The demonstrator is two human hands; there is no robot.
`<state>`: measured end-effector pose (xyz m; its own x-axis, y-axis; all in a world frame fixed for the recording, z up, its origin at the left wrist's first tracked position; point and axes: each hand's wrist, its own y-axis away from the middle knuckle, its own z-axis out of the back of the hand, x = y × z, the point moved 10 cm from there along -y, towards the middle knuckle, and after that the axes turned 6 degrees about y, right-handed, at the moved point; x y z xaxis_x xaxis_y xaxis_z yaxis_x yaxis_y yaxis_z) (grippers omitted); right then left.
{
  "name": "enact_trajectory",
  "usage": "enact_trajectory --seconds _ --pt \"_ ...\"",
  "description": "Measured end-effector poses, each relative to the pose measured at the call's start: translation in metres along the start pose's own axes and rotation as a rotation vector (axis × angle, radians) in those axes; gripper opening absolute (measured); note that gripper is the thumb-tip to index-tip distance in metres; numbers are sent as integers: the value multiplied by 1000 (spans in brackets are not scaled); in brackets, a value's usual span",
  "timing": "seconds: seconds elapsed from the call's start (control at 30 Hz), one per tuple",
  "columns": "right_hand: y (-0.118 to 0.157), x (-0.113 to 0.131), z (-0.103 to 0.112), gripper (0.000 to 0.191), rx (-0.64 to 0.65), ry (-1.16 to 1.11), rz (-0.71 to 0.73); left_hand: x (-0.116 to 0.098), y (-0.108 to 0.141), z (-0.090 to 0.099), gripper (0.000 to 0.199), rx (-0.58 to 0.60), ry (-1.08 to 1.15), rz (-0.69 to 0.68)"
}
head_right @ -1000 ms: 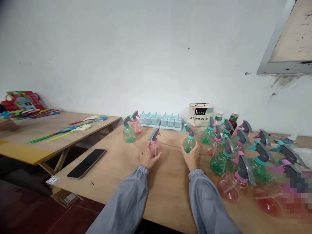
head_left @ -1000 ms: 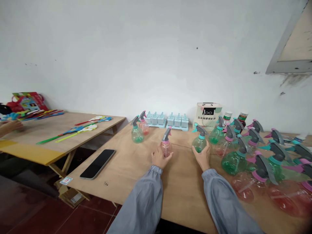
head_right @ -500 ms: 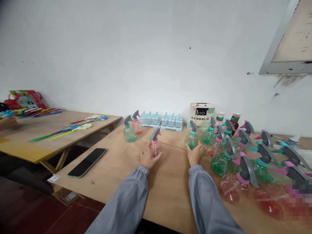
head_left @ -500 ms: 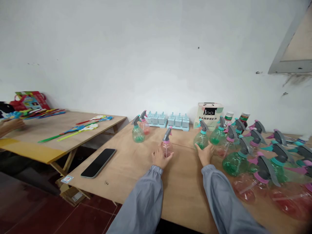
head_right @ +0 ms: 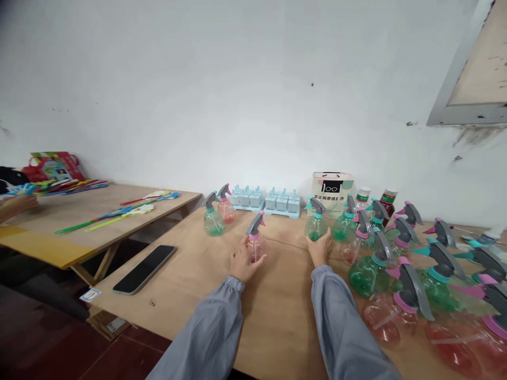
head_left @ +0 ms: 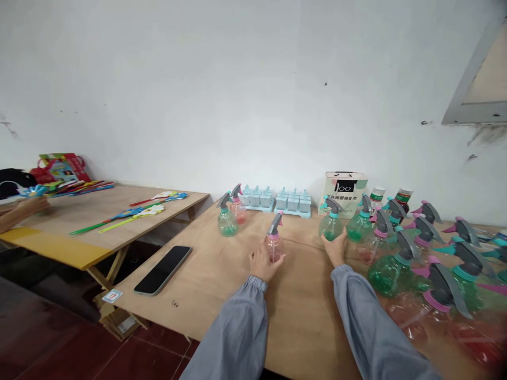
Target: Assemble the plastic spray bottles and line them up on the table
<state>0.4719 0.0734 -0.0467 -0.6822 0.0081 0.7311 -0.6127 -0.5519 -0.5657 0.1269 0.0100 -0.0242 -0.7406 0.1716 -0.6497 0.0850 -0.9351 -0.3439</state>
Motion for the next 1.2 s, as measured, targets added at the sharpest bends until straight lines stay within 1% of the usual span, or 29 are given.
enact_trajectory --seconds 0.1,0.2,0.3,0.5,0.77,1.07,1.2 --pt "-1 -2 0 91 -9 9 -26 -2 1 2 86 -3 0 -1" --pt "0 -5 2 95 -30 34 -60 -2 1 2 86 -7 6 2" --pt "2 -4 2 98 -23 57 -63 -1 2 3 87 -13 10 12" --pt "5 -4 3 85 5 94 -60 -1 1 2 87 -19 9 4" --pt "-2 -12 5 84 -38 144 -186 0 1 2 86 -12 -6 0" --pt "-18 -11 -1 86 -52 73 -206 1 1 0 86 -45 -45 -34" --pt "-14 -5 4 97 -55 -5 -171 1 1 0 87 -35 -55 -24"
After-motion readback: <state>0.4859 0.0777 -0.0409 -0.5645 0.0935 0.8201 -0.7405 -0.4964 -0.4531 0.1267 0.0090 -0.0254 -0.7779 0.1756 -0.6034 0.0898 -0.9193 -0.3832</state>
